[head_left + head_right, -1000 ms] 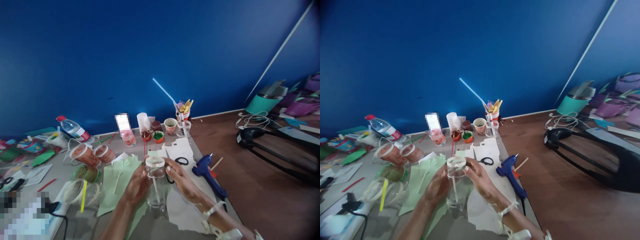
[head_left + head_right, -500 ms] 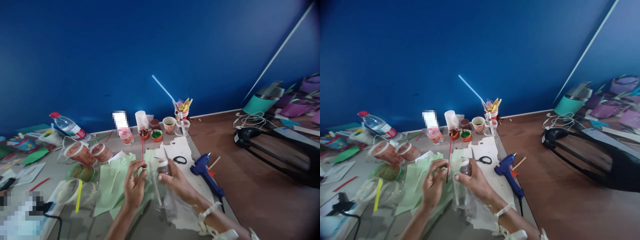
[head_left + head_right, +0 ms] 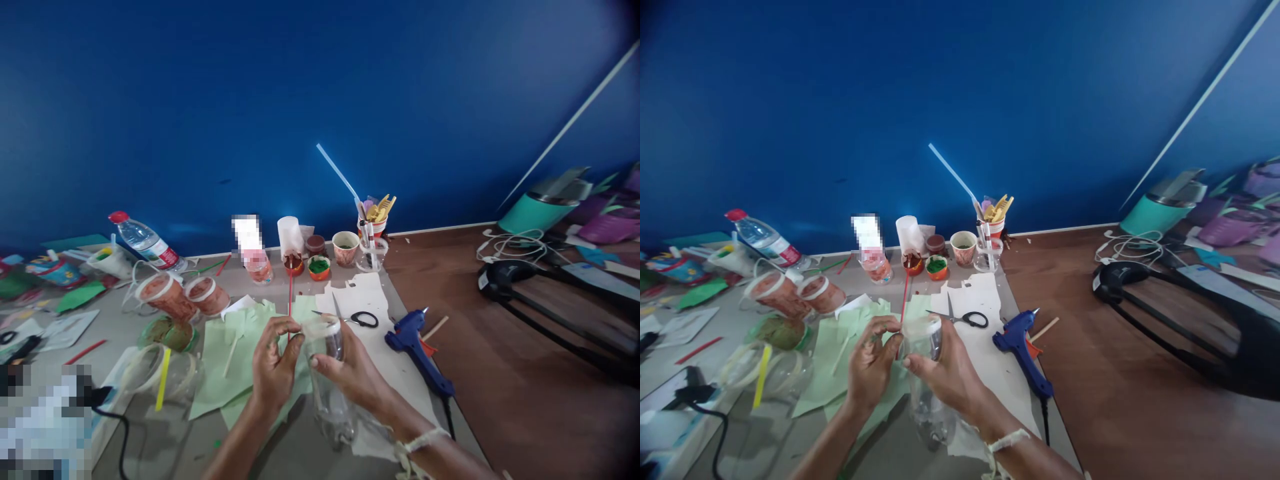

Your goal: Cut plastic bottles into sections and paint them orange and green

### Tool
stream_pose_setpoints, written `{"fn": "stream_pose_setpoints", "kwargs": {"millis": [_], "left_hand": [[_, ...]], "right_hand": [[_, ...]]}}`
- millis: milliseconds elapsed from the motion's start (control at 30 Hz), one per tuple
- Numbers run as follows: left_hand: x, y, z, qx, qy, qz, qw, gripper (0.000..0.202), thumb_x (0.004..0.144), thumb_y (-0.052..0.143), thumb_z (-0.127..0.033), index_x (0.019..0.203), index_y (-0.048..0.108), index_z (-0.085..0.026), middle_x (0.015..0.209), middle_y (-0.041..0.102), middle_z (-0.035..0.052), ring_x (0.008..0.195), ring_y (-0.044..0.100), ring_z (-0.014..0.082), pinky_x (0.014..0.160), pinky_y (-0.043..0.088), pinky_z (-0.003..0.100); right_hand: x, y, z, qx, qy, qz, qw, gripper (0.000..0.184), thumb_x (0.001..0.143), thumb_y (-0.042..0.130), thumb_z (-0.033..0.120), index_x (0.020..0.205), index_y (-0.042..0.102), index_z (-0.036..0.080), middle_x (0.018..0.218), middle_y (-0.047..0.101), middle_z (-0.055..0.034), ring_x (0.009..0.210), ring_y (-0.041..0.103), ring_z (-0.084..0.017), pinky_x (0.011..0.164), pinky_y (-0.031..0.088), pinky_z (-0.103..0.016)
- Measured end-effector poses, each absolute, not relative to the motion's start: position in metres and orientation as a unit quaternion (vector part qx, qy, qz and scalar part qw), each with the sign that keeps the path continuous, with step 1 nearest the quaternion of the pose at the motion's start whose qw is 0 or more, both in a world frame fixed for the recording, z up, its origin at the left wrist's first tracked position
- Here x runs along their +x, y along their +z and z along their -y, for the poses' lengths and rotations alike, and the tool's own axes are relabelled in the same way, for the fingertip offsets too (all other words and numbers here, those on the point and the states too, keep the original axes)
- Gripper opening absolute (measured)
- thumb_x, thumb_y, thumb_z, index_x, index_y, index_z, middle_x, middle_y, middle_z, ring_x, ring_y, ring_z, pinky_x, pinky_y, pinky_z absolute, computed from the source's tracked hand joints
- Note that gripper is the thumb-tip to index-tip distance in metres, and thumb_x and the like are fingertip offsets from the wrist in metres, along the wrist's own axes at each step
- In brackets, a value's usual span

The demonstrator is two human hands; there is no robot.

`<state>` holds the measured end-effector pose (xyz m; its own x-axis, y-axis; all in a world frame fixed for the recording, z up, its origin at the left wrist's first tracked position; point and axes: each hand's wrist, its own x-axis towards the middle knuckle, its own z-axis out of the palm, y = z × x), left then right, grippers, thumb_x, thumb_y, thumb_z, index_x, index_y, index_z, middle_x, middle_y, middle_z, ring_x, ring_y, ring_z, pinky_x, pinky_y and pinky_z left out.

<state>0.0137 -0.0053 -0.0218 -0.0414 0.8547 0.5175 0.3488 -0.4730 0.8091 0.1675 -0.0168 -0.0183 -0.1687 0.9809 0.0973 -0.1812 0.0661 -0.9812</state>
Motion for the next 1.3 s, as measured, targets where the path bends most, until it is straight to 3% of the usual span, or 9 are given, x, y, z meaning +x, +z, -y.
{"fn": "stream_pose_setpoints", "kwargs": {"millis": [233, 400, 567, 667, 967, 1100, 1200, 1300], "left_hand": [[0.011, -0.017, 0.005, 0.698, 0.534, -0.458, 0.136, 0.008, 0.083, 0.057, -0.014, 0.082, 0.06, -0.022, 0.085, 0.061, 0.0023, 0.088, 0.06, 0.0179, 0.085, 0.046, 0.032], [0.016, -0.013, 0.005, 0.651, 0.524, -0.501, 0.223, 0.006, 0.083, 0.052, -0.018, 0.078, 0.055, -0.021, 0.083, 0.06, 0.0034, 0.089, 0.061, 0.0201, 0.081, 0.047, 0.032], [0.025, -0.008, 0.008, 0.559, 0.548, -0.511, 0.355, 0.013, 0.082, 0.053, -0.029, 0.073, 0.05, -0.02, 0.061, 0.048, -0.004, 0.054, 0.047, 0.0122, 0.059, 0.044, 0.026], [0.027, -0.009, 0.008, 0.518, 0.558, -0.493, 0.421, 0.021, 0.083, 0.055, -0.038, 0.074, 0.05, -0.02, 0.058, 0.046, -0.0049, 0.051, 0.042, 0.0108, 0.053, 0.039, 0.024], [0.022, -0.02, 0.005, 0.481, 0.557, -0.455, 0.502, 0.03, 0.08, 0.065, -0.046, 0.083, 0.057, -0.017, 0.063, 0.053, -0.0022, 0.058, 0.049, 0.0114, 0.058, 0.042, 0.024], [0.02, -0.019, 0.007, 0.437, 0.603, -0.431, 0.51, 0.034, 0.08, 0.065, -0.048, 0.099, 0.057, -0.021, 0.084, 0.057, 0.0009, 0.064, 0.052, 0.0115, 0.064, 0.045, 0.026], [0.015, -0.018, 0.006, 0.437, 0.645, -0.415, 0.469, 0.027, 0.089, 0.052, -0.049, 0.091, 0.057, -0.022, 0.085, 0.054, 0.0002, 0.065, 0.053, 0.0124, 0.074, 0.046, 0.031], [0.011, -0.017, 0.005, 0.541, 0.607, -0.424, 0.4, 0.04, 0.091, 0.041, -0.056, 0.079, 0.055, -0.02, 0.078, 0.05, 0.0008, 0.069, 0.051, 0.0152, 0.075, 0.043, 0.031]], "right_hand": [[0.164, -0.017, 0.019, -0.432, 0.529, 0.517, 0.516, 0.048, 0.067, 0.077, 0.029, 0.11, 0.059, 0.017, 0.102, 0.067, -0.008, 0.095, 0.062, -0.025, 0.085, 0.05, -0.035], [0.164, -0.02, 0.02, -0.437, 0.553, 0.494, 0.509, 0.043, 0.07, 0.073, 0.026, 0.109, 0.059, 0.017, 0.095, 0.067, -0.0063, 0.085, 0.062, -0.021, 0.075, 0.051, -0.031], [0.163, -0.015, 0.02, -0.381, 0.621, 0.453, 0.515, 0.038, 0.071, 0.073, 0.033, 0.102, 0.06, 0.016, 0.087, 0.067, -0.0046, 0.076, 0.06, -0.017, 0.068, 0.05, -0.028], [0.163, -0.012, 0.02, -0.357, 0.645, 0.423, 0.527, 0.04, 0.068, 0.077, 0.04, 0.096, 0.061, 0.016, 0.079, 0.066, -0.0026, 0.067, 0.058, -0.015, 0.062, 0.05, -0.026], [0.169, -0.01, 0.017, -0.361, 0.628, 0.453, 0.52, 0.042, 0.069, 0.075, 0.042, 0.098, 0.059, 0.017, 0.079, 0.063, -0.0025, 0.071, 0.057, -0.015, 0.065, 0.047, -0.026], [0.17, -0.006, 0.016, -0.388, 0.59, 0.475, 0.526, 0.043, 0.067, 0.074, 0.04, 0.099, 0.058, 0.017, 0.079, 0.061, -0.0016, 0.067, 0.054, -0.014, 0.061, 0.045, -0.025], [0.173, -0.006, 0.015, -0.418, 0.571, 0.472, 0.526, 0.035, 0.069, 0.07, 0.037, 0.096, 0.058, 0.017, 0.074, 0.059, -0.0001, 0.066, 0.053, -0.014, 0.059, 0.044, -0.025], [0.175, -0.009, 0.015, -0.447, 0.556, 0.483, 0.507, 0.032, 0.069, 0.069, 0.033, 0.094, 0.058, 0.016, 0.073, 0.058, 0.0005, 0.066, 0.053, -0.014, 0.059, 0.044, -0.025]]}}
